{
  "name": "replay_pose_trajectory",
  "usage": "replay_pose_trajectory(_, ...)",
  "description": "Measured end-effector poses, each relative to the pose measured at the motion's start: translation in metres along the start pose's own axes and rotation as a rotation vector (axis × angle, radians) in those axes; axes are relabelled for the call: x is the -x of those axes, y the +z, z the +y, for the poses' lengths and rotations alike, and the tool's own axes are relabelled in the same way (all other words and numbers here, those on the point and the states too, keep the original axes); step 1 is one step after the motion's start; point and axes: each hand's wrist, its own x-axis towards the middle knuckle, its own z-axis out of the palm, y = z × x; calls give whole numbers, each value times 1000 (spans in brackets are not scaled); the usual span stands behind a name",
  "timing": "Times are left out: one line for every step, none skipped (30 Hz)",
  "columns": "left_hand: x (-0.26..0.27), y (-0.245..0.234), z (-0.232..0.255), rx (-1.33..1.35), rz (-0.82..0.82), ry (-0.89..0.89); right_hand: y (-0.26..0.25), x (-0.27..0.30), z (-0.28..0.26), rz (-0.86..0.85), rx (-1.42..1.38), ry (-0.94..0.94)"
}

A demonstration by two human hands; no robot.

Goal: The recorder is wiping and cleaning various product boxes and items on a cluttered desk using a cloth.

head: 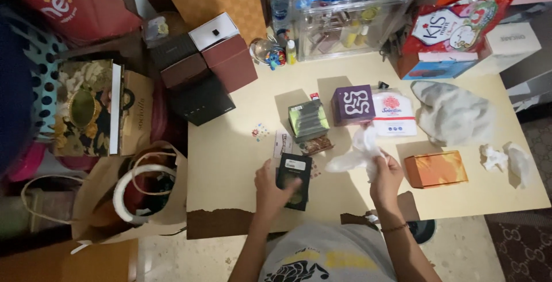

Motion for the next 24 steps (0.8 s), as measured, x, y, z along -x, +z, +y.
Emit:
replay_pose_trajectory(7,-8,23,-121,-137,-90,-7,-3,9,-9,50,9)
replay_pose_trajectory(15,-15,47,-242,-273,-183,-15,-5,17,-18,101,18)
replay_pose_trajectory(18,-9,46,-242,-274,-180,-17,-4,18,-15,99,17)
replay_pose_trajectory(21,-3,44,-321,-308,-205,-20,-2,18,-28,140,37)
replay_pose_trajectory(22,4,45,-400,-342,-226,-22,-2,17,-38,179,56)
replay_pose_trajectory(25,8,44,-402,-344,-221,-29,-5,22,-33,177,53)
replay_pose_trajectory(27,12,43,-371,-299,-217,-35,-8,29,-46,198,70)
replay_pose_trajectory(28,16,42,-341,-254,-214,-41,-11,35,-59,219,87)
replay_pose_trajectory(29,13,49,-344,-256,-209,-38,-8,24,-55,215,85)
replay_pose_trajectory(28,11,56,-324,-233,-245,-36,-6,13,-84,261,120)
replay_pose_trajectory(29,9,63,-304,-212,-281,-33,-3,2,-113,309,155)
replay_pose_trajectory(28,12,58,-307,-215,-276,-37,-7,5,-107,306,155)
replay_pose_trajectory(29,16,53,-274,-162,-261,-42,-8,7,-164,362,130)
replay_pose_trajectory(30,19,49,-241,-108,-246,-48,-10,9,-220,418,105)
replay_pose_trajectory(32,16,57,-243,-112,-240,-53,-14,12,-213,416,104)
replay_pose_trajectory(33,12,65,-188,-126,-272,-59,-18,15,-245,467,45)
replay_pose_trajectory(35,7,73,-133,-138,-306,-63,-22,18,-279,518,-13)
replay_pose_trajectory(35,3,79,-135,-141,-302,-65,-25,14,-274,516,-13)
replay_pose_trajectory(38,0,84,32,-195,-294,-68,-26,12,-281,544,21)
replay_pose_trajectory(40,-4,89,199,-247,-283,-71,-27,10,-288,572,56)
replay_pose_trajectory(34,6,76,199,-247,-283,-72,-28,4,-289,572,56)
replay_pose_trajectory(28,16,64,443,-358,-314,-72,-29,-1,-337,552,41)
replay_pose_trajectory(23,26,51,689,-466,-341,-72,-29,-6,-386,533,26)
replay_pose_trajectory(23,32,55,690,-464,-341,-66,-25,-20,-388,533,25)
